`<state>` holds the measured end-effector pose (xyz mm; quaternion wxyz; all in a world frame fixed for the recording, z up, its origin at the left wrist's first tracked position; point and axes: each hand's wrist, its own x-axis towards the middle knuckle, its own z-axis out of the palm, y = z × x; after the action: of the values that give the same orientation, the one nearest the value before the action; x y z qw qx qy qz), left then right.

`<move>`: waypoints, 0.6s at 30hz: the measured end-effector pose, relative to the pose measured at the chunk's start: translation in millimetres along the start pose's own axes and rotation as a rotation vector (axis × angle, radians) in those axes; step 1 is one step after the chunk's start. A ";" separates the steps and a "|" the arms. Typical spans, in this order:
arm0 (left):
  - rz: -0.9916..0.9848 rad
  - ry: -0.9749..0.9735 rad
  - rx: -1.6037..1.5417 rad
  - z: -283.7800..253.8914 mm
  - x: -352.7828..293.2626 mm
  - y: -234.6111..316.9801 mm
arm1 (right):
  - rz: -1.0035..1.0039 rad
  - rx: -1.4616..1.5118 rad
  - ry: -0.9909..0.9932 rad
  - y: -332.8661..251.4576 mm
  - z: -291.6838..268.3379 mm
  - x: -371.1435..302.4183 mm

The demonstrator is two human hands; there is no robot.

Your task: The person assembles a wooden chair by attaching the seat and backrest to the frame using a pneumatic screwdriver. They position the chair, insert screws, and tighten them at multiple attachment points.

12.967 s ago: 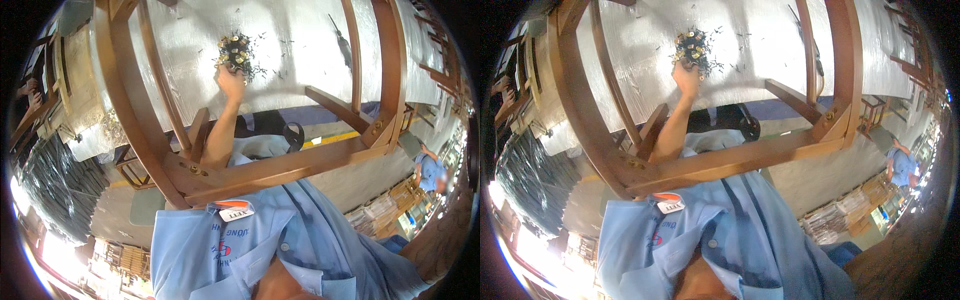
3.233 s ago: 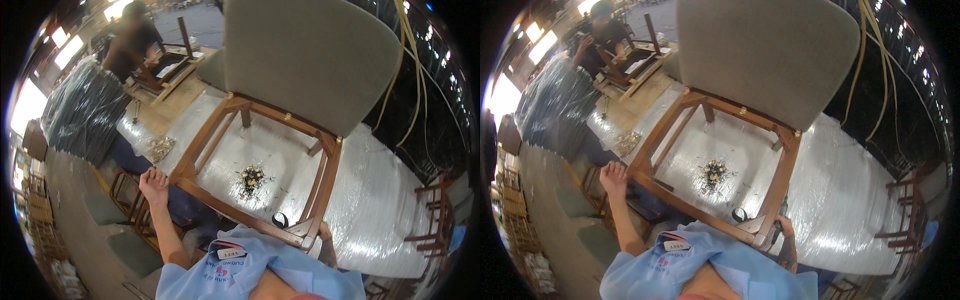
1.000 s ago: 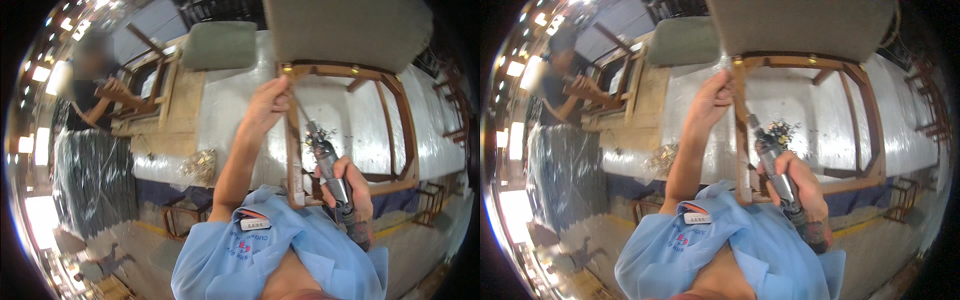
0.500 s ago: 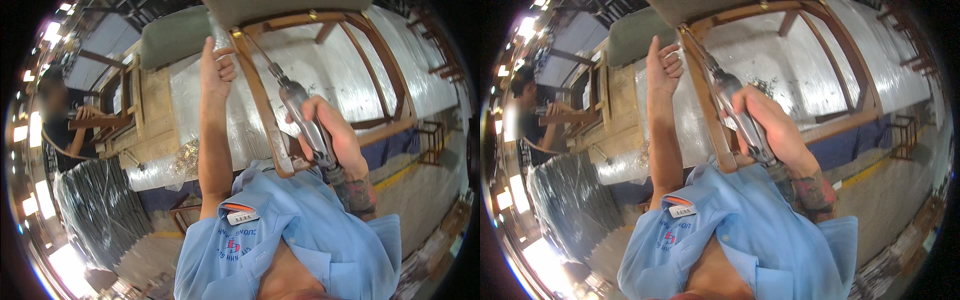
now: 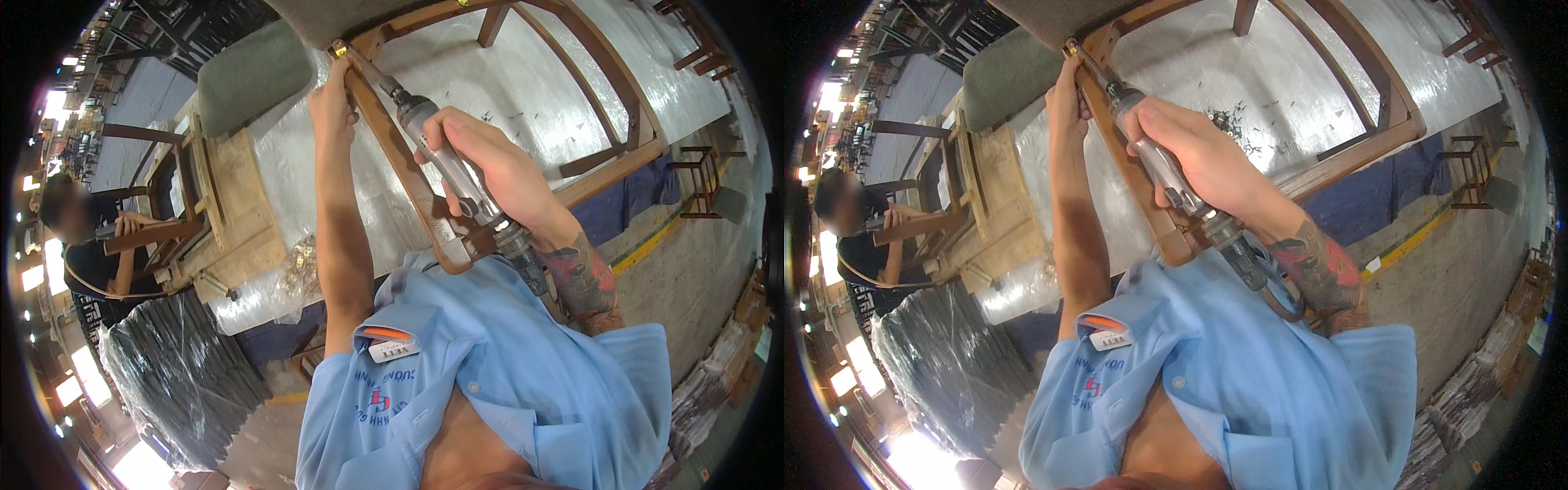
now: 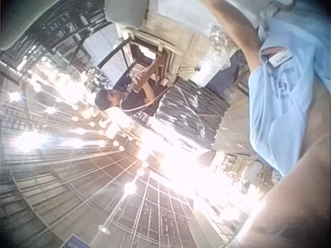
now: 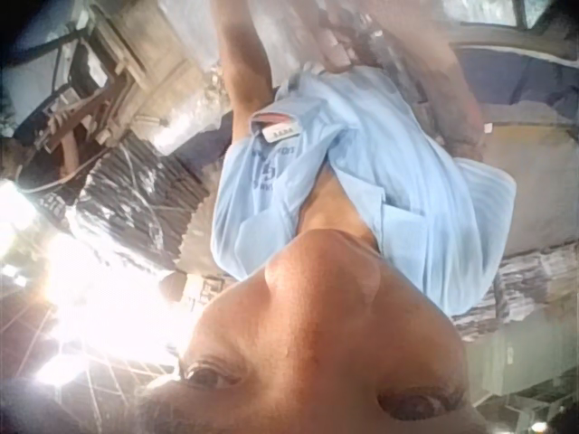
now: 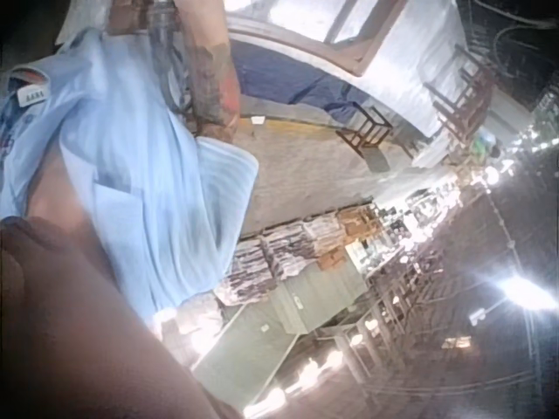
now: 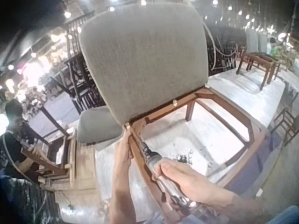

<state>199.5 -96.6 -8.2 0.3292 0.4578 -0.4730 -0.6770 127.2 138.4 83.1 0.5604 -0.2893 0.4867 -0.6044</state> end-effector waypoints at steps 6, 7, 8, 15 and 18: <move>0.005 0.018 -0.006 1.5 4.2 0.3 | 0.005 -0.029 0.010 0.9 4.7 14.1; 0.004 0.021 -0.014 2.1 4.9 -0.7 | 0.016 -0.040 0.018 0.0 5.6 16.3; 0.003 0.015 -0.024 0.6 6.1 -2.2 | 0.026 -0.050 0.026 -0.6 6.6 18.2; 0.011 -0.012 -0.075 0.5 9.1 -3.3 | 0.047 -0.033 0.036 -0.1 5.7 26.6; 0.024 -0.014 -0.011 -1.5 13.1 -2.9 | 0.049 -0.018 0.033 0.6 4.6 26.6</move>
<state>196.1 -107.7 -15.1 0.3363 0.4458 -0.4770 -0.6787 126.1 111.7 79.1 0.5643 -0.2722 0.5082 -0.5910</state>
